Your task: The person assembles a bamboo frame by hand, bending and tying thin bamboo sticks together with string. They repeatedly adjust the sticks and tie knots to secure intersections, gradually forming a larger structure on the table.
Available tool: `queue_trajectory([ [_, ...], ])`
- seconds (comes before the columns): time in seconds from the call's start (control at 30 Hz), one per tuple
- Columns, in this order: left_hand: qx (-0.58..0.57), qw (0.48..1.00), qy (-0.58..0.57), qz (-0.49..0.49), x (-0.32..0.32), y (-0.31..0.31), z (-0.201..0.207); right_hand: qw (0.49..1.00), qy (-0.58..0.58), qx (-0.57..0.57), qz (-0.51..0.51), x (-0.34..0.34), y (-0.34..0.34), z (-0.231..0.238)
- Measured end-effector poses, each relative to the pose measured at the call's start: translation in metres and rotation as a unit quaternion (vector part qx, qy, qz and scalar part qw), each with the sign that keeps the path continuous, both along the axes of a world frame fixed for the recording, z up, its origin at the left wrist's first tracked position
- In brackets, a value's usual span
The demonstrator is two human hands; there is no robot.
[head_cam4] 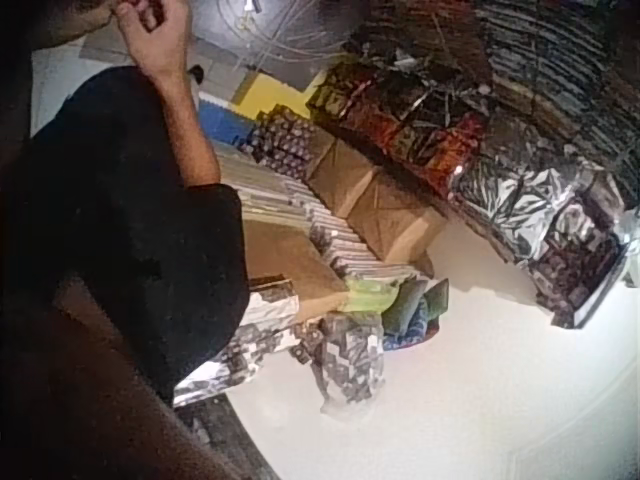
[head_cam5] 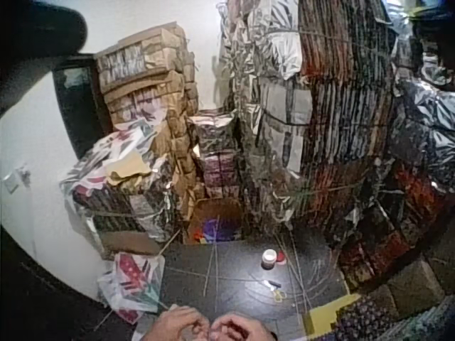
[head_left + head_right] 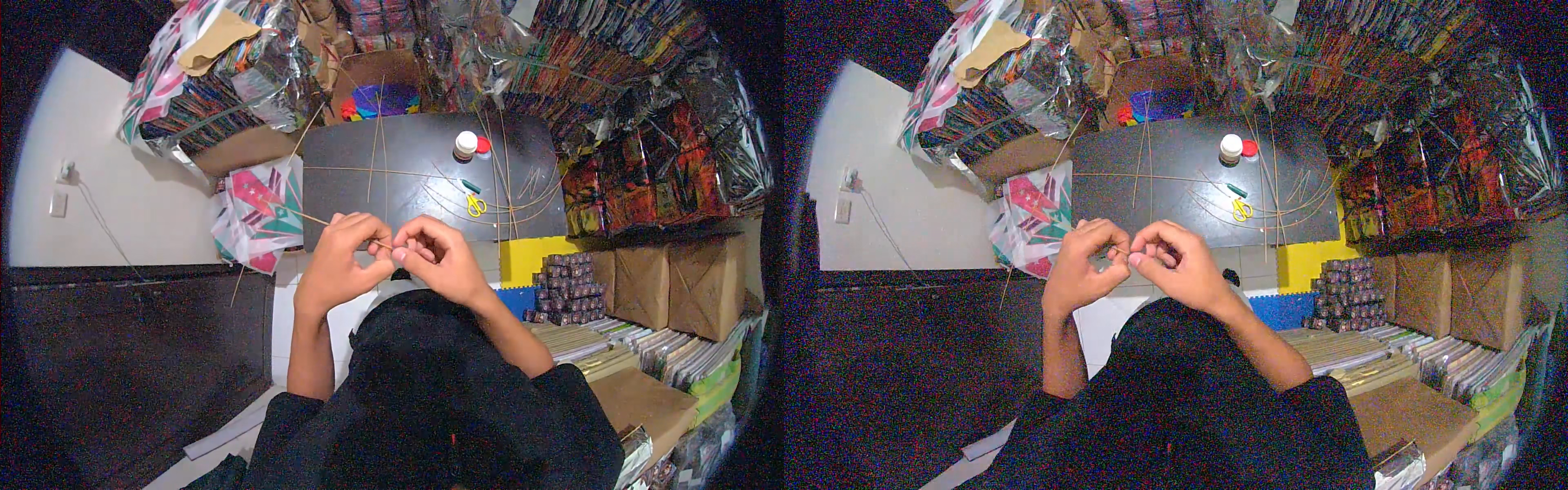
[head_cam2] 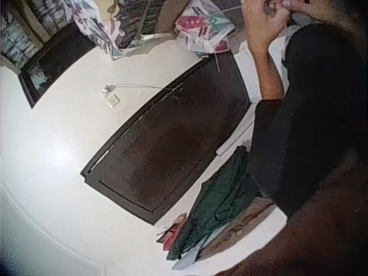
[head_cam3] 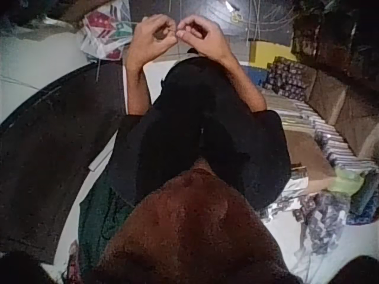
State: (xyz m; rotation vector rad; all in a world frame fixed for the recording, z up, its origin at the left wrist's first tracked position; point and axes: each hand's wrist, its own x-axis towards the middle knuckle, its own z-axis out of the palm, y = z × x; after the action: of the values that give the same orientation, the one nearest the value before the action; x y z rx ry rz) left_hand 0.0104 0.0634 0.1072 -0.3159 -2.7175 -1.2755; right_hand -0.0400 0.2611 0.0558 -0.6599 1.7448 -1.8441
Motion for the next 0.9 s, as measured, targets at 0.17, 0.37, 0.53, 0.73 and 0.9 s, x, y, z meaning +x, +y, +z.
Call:
queue_trajectory([
  [0.17,0.006,1.000,-0.004,-0.004,-0.002,0.002,0.000,0.995,0.087,-0.040,-0.032,-0.003,-0.003,-0.011],
  [0.37,-0.010,1.000,-0.005,0.004,-0.002,-0.002,-0.003,0.995,0.014,-0.103,0.015,-0.004,0.001,-0.013],
  [0.53,-0.015,1.000,0.007,0.018,-0.004,-0.007,-0.004,0.991,-0.027,-0.111,0.063,-0.009,0.008,-0.015],
  [0.73,-0.021,0.997,0.009,0.071,-0.005,-0.027,-0.001,0.977,-0.069,-0.175,0.097,-0.015,0.020,-0.031],
  [0.9,-0.002,0.990,0.035,0.135,0.000,-0.056,0.001,0.956,-0.185,-0.221,0.048,-0.017,0.043,-0.052],
])
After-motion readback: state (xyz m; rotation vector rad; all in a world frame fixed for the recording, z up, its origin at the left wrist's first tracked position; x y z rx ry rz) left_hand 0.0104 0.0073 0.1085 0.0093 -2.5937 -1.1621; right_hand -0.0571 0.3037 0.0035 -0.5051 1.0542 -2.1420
